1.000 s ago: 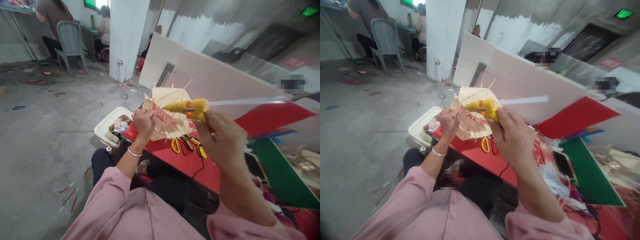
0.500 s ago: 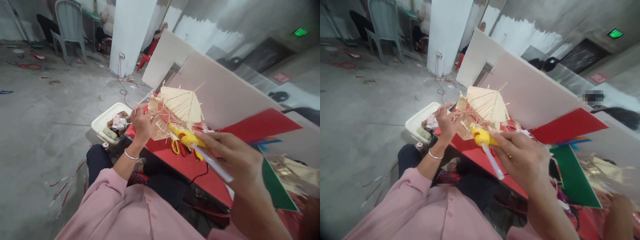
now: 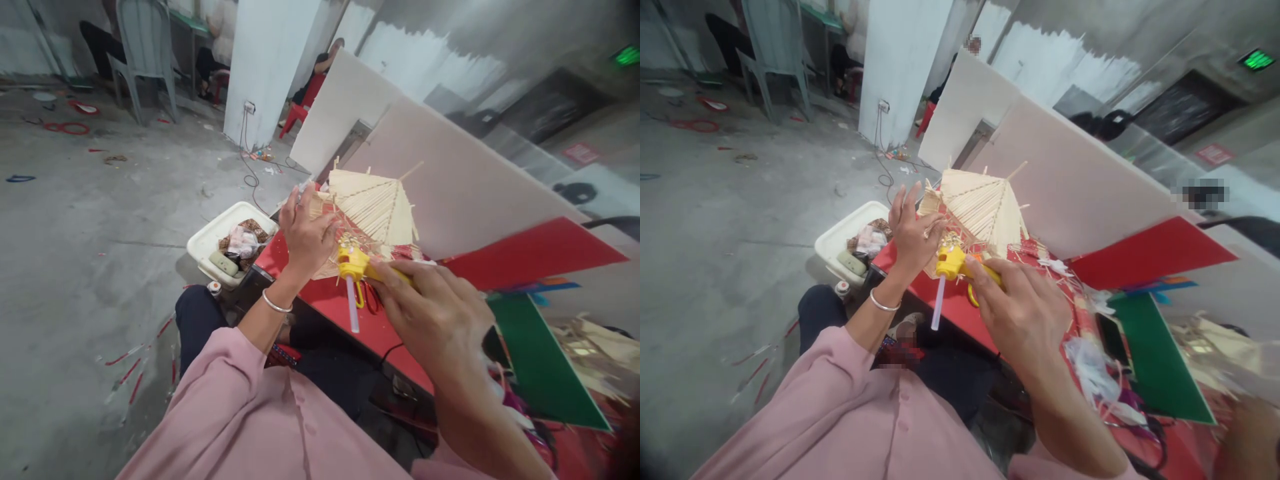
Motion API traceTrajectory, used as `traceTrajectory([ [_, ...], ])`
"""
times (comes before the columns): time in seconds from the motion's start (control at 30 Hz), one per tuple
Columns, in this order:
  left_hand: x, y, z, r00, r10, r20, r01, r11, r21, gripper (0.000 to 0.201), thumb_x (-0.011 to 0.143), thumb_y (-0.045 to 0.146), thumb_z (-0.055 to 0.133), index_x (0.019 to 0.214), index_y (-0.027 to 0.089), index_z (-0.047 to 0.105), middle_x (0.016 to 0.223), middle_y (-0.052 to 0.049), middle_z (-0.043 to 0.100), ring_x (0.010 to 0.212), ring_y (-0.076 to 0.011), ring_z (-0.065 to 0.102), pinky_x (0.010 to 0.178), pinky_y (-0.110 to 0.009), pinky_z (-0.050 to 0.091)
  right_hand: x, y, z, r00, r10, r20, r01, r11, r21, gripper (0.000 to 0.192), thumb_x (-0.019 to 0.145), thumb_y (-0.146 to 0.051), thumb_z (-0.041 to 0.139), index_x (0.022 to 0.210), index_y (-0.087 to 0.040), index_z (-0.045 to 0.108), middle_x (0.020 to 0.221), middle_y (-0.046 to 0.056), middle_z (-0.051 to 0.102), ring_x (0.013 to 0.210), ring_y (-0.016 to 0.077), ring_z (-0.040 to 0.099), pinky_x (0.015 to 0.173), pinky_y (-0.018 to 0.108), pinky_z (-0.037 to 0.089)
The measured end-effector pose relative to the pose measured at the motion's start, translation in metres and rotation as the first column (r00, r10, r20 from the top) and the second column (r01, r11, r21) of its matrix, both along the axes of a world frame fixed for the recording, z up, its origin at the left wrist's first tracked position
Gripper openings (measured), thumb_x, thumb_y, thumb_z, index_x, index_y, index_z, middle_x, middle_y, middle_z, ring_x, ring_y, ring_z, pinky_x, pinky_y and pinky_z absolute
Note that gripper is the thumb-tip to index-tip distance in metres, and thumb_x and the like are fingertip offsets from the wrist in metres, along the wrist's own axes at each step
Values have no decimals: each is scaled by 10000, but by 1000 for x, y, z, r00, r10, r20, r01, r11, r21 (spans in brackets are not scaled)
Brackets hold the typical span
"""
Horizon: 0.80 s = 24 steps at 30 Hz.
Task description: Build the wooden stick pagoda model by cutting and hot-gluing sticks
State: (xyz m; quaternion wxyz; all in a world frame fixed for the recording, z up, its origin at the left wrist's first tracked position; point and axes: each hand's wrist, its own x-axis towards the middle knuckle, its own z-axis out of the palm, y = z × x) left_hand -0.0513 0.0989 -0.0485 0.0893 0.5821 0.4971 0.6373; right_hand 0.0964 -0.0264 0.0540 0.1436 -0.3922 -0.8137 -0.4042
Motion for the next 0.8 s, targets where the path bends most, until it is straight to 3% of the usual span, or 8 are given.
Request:
traceTrajectory([
  [0.2,9,1,-2,1000,6,3,-6,999,53,174,864,373,770,960,230,802,1609,-102,472,1566,-383,243,1232,-649,203,8,-2,1,995,50,-83,-43,995,94,426,886,-236,751,1301,-310,686,1012,32,779,814,182,682,713,328,469],
  [0.37,18,3,0,999,30,27,-31,999,33,233,887,443,740,981,239,803,1599,-96,491,1568,-380,232,1238,-656,184,16,10,-4,979,71,-190,-68,997,22,434,897,-217,729,1314,-327,684,1033,46,781,853,205,721,737,335,527],
  [0.47,21,6,2,998,34,60,-35,999,3,194,940,395,678,893,245,792,1598,-69,494,1569,-354,242,1245,-648,190,19,16,-7,968,76,-238,-79,997,-4,440,895,-222,732,1324,-310,697,1046,68,780,880,227,732,754,349,555],
  [0.6,19,8,1,996,18,84,-18,1000,-2,236,966,356,635,805,240,763,1587,-55,506,1567,-343,251,1241,-652,221,18,24,-11,972,79,-221,-77,997,19,415,890,-233,746,1299,-297,718,1031,70,783,866,228,737,753,346,565],
  [0.8,7,-2,-6,997,7,70,-10,999,50,182,960,331,643,871,241,774,1577,-75,506,1559,-329,280,1231,-607,286,9,40,-16,976,84,-200,-73,996,59,334,883,-229,755,1215,-268,744,987,63,788,817,215,728,714,335,552],
])
